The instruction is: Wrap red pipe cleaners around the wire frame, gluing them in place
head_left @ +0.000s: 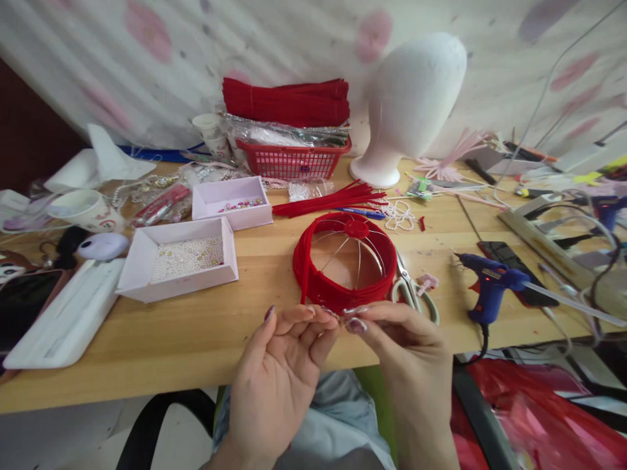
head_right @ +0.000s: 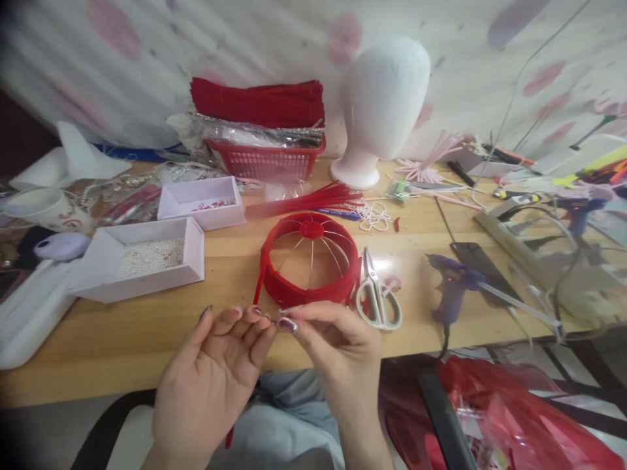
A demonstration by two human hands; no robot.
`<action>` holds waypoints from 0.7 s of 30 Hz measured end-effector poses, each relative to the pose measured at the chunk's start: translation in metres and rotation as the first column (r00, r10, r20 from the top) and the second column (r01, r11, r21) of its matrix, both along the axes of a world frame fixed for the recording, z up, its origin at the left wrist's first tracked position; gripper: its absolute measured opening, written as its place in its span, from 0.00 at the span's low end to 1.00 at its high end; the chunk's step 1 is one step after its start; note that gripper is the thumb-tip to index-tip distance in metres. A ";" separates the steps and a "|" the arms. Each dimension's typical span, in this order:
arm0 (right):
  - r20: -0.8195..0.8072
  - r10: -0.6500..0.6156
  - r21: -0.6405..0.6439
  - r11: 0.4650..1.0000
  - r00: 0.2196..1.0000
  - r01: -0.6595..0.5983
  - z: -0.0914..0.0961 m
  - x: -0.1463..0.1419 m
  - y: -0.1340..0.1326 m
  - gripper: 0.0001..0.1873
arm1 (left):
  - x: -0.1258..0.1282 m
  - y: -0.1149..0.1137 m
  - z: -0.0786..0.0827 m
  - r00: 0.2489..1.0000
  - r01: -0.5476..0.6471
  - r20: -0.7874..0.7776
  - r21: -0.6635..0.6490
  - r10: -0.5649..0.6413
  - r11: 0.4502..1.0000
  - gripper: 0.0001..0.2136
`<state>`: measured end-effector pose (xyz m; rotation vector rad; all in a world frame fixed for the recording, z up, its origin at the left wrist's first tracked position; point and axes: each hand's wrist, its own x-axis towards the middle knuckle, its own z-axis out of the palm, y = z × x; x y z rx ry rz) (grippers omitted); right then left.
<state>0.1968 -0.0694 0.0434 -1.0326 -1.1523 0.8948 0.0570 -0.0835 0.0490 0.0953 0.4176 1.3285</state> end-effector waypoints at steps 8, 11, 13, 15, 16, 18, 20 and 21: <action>-0.276 -0.040 -0.065 0.998 0.960 0.022 0.003 0.003 0.007 0.06 | 0.002 -0.002 0.002 0.999 0.045 0.024 -0.042 -0.044 0.998 0.04; -0.299 -0.052 -0.058 0.998 0.953 0.036 0.004 0.003 0.007 0.06 | 0.005 -0.004 0.004 0.998 0.062 -0.006 -0.059 -0.063 0.996 0.04; -0.293 -0.071 -0.048 0.997 0.953 0.059 0.004 0.004 0.006 0.06 | 0.006 -0.005 0.006 0.999 0.042 -0.031 -0.072 -0.045 0.996 0.05; -0.265 -0.099 -0.042 0.995 0.959 0.091 0.003 0.006 0.005 0.07 | 0.007 -0.004 0.008 0.998 -0.008 -0.064 -0.068 0.003 0.998 0.05; -0.249 -0.113 -0.043 0.994 0.962 0.105 0.003 0.008 0.004 0.07 | 0.007 -0.004 0.008 0.995 -0.041 -0.090 -0.054 0.036 0.998 0.06; -0.235 -0.129 -0.054 0.991 0.963 0.120 0.002 0.010 0.002 0.07 | 0.007 -0.003 0.007 0.971 -0.124 -0.204 0.017 0.125 0.992 0.07; -0.250 -0.129 -0.056 0.991 0.960 0.118 0.002 0.011 0.000 0.08 | 0.009 -0.004 0.005 0.865 -0.223 -0.427 0.145 0.264 0.964 0.06; -0.264 -0.127 -0.056 0.992 0.956 0.116 0.003 0.011 -0.002 0.08 | 0.011 -0.005 0.003 0.765 -0.252 -0.552 0.218 0.332 0.943 0.05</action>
